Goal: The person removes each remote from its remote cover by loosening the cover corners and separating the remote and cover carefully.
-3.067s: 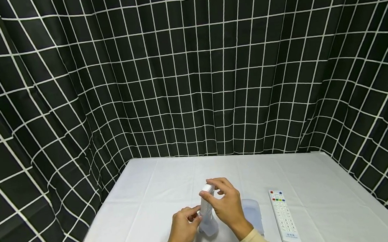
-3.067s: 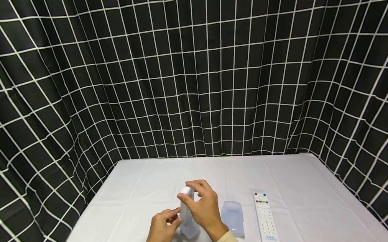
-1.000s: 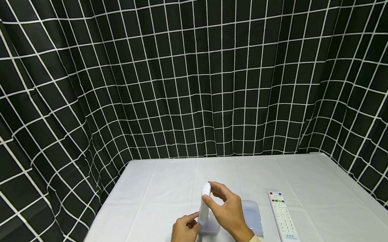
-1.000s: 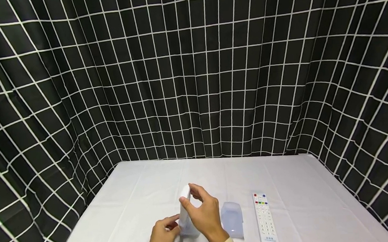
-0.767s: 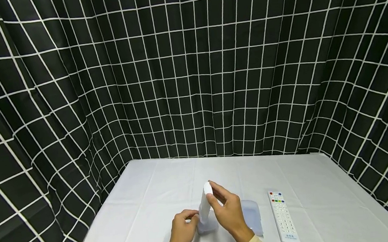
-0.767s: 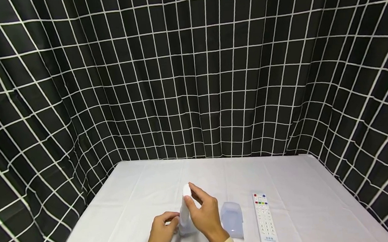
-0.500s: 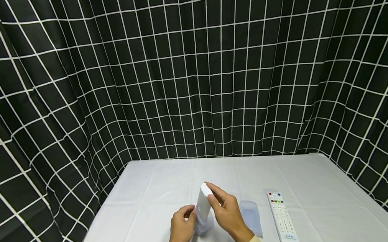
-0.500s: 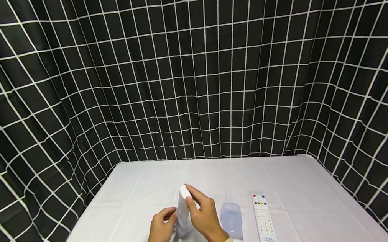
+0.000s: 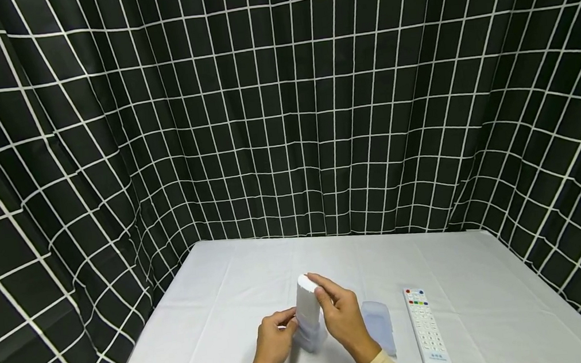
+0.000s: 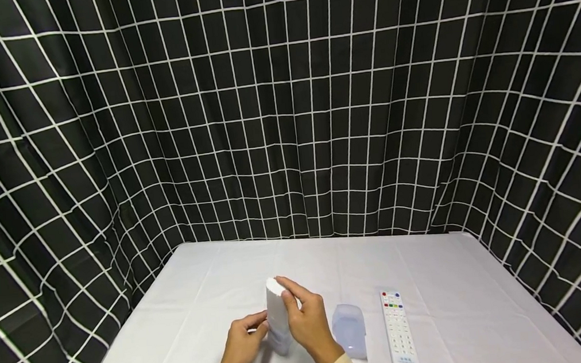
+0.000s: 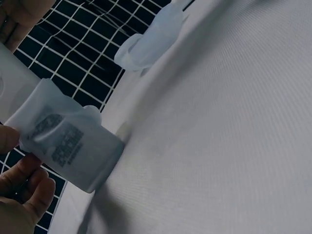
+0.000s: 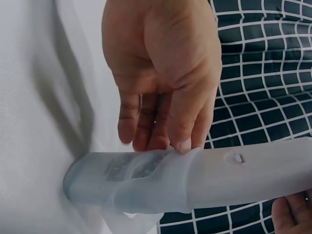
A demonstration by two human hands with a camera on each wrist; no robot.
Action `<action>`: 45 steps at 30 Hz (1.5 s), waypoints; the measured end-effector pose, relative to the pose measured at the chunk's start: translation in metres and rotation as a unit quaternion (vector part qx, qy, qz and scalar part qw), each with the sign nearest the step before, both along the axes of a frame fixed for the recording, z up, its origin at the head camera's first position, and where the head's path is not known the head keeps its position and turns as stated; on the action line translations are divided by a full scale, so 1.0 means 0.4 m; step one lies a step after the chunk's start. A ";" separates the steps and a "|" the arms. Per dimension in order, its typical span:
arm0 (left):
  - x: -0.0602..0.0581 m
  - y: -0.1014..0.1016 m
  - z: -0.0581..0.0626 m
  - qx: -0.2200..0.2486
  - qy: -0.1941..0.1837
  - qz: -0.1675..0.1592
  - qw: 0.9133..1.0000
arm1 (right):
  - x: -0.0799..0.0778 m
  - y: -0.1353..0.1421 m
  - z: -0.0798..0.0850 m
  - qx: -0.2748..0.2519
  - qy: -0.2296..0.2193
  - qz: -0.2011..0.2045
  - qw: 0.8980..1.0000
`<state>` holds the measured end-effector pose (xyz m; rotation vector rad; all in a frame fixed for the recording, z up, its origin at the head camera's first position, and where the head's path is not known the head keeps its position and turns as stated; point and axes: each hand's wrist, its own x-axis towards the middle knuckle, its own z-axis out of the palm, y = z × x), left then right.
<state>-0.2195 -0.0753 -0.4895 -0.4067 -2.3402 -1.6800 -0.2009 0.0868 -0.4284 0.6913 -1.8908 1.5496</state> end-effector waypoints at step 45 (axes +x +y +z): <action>0.008 -0.049 -0.056 -0.107 -0.034 -0.025 0.993 | 0.046 -0.049 0.083 0.045 -0.014 -0.059 0.997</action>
